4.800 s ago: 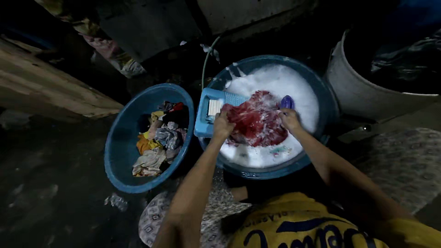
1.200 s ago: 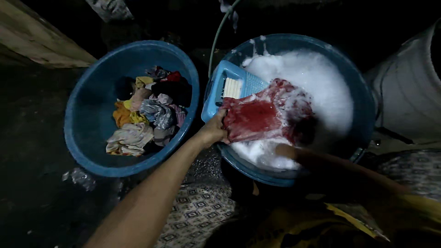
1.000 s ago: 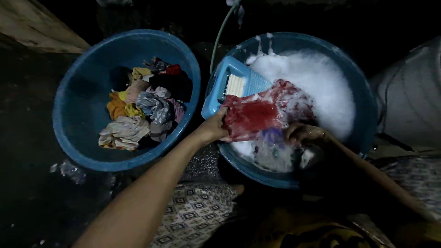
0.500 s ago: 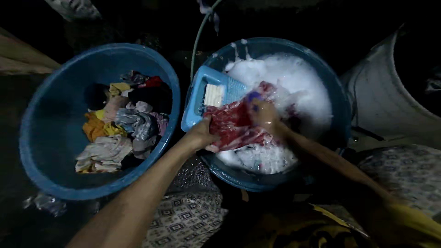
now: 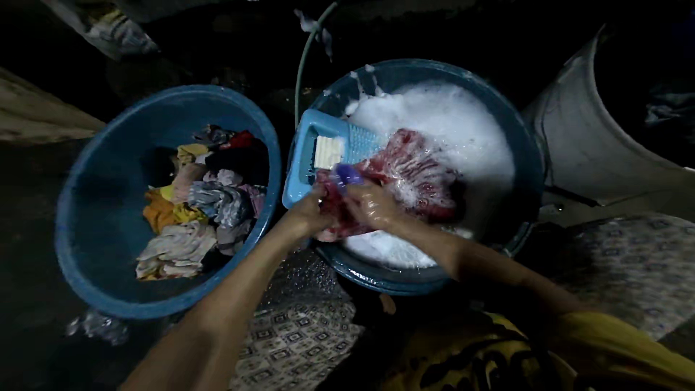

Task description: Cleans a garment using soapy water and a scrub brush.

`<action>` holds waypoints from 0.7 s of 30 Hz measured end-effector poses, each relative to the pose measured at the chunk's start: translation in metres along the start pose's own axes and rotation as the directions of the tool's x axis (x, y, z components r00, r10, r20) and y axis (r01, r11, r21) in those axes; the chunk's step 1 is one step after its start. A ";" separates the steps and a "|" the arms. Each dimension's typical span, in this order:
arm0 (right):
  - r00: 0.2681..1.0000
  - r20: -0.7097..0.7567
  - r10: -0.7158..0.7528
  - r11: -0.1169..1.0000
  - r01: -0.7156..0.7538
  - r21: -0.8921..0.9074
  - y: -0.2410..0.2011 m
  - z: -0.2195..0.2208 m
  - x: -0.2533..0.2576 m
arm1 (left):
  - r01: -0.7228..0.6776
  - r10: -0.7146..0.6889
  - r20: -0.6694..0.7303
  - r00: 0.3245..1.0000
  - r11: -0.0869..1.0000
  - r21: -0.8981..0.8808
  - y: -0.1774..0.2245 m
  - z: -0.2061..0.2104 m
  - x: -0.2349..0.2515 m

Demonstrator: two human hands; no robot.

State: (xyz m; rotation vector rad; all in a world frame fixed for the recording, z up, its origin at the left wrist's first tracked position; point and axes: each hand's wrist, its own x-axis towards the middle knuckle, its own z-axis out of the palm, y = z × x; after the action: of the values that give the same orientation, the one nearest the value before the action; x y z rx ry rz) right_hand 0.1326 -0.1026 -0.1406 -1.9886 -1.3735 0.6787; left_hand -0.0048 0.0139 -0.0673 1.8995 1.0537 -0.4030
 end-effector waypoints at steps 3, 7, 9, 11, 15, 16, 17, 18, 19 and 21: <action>0.976 -0.025 0.217 0.930 -0.214 -0.300 0.096 -0.026 0.007 | -0.004 0.004 -0.009 1.000 1.000 -0.010 -0.006 0.001 -0.001; 0.905 0.064 0.421 0.864 -0.379 -0.331 0.099 -0.077 0.024 | 0.012 -0.011 -0.002 1.000 0.999 0.046 0.001 0.003 0.008; 0.925 0.061 0.376 0.914 -0.359 -0.186 0.094 -0.091 0.022 | 0.017 -0.016 -0.023 1.000 0.999 0.038 0.001 0.004 0.009; 0.942 -0.009 0.336 0.941 -0.337 -0.030 0.097 -0.106 0.008 | -0.013 0.015 -0.063 0.998 1.000 0.025 -0.005 0.008 0.009; 0.893 -0.095 0.439 0.898 -0.436 0.057 0.110 -0.111 -0.026 | -0.027 0.032 -0.193 0.981 0.999 0.030 -0.006 0.013 0.006; 0.889 -0.102 0.446 0.895 -0.441 0.074 0.114 -0.105 -0.034 | -0.023 0.036 -0.238 0.971 0.998 0.058 -0.003 0.011 0.003; 0.889 -0.113 0.444 0.895 -0.434 0.103 0.117 -0.096 -0.042 | -0.011 0.042 -0.284 0.958 0.994 0.107 0.003 0.009 0.000; 0.890 -0.131 0.436 0.898 -0.420 0.133 0.118 -0.085 -0.051 | 0.007 0.053 -0.324 0.945 0.983 0.181 0.010 0.008 -0.005; 0.894 -0.156 0.419 0.904 -0.397 0.155 0.116 -0.075 -0.063 | 0.029 0.076 -0.358 0.931 0.959 0.281 0.017 0.009 -0.009; 0.895 -0.204 0.396 0.918 -0.376 0.128 0.115 -0.060 -0.070 | 0.032 0.183 -0.378 0.908 0.868 0.496 0.030 0.020 -0.013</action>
State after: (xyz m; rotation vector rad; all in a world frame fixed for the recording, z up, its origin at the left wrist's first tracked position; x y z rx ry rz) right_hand 0.2236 -0.2110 -0.1801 -2.2140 -0.8062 0.6450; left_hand 0.0140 -0.0165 -0.0531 2.5640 1.2230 -0.2355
